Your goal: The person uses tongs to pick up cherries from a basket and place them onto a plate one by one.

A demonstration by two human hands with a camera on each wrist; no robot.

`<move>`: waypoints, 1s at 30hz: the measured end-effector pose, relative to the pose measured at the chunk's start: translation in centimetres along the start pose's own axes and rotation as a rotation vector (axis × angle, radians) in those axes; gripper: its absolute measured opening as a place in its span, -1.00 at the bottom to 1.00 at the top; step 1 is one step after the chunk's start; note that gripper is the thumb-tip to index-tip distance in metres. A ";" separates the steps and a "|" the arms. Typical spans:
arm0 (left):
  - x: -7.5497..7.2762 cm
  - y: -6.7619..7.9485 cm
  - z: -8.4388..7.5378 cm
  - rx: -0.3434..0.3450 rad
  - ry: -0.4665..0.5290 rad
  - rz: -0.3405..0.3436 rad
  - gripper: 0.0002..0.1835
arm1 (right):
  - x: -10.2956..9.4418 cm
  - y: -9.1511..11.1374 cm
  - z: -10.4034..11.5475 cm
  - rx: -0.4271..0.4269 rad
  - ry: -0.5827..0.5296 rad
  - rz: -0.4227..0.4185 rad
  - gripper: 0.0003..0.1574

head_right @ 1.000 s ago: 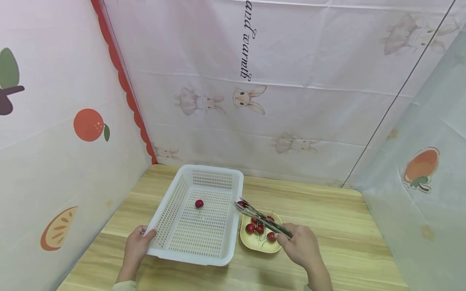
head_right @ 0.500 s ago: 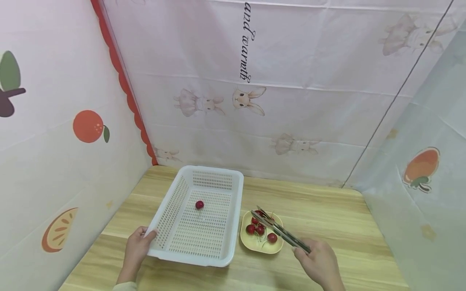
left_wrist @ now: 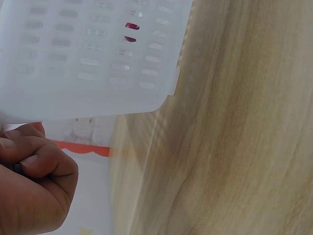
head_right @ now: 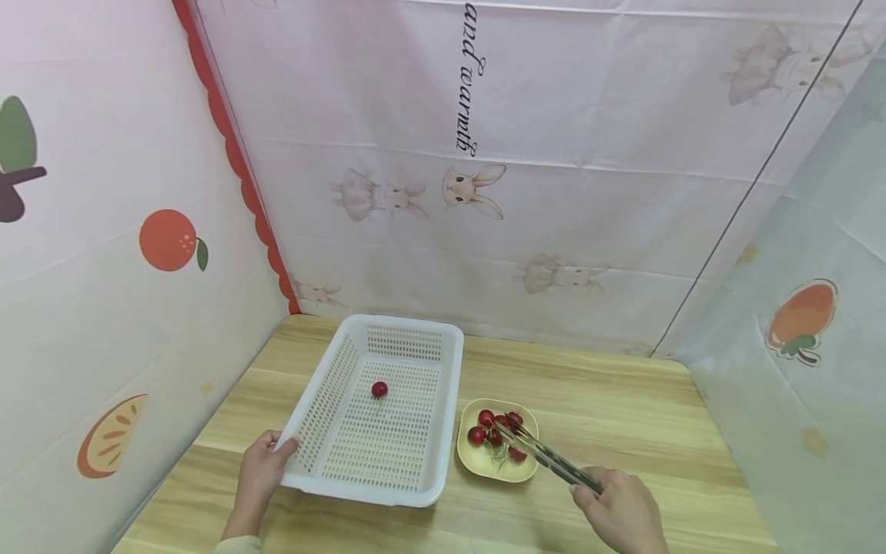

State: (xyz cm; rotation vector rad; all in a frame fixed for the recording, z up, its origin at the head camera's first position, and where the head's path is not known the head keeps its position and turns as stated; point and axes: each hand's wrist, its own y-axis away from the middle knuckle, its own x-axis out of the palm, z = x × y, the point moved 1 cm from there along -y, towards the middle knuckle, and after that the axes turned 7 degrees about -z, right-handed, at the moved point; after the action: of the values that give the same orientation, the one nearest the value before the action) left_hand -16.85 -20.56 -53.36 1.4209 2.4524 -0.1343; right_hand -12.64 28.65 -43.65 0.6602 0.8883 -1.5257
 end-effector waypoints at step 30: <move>0.3 -0.1 0.2 0.003 -0.016 -0.017 -0.77 | -0.9 -1.1 1.1 0.115 -0.098 0.126 -0.50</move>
State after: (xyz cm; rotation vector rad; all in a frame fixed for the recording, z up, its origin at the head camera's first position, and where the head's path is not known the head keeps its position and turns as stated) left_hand -17.01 -20.45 -53.66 1.3954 2.4524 -0.1518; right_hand -13.50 28.25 -42.09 0.7048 0.6768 -1.4907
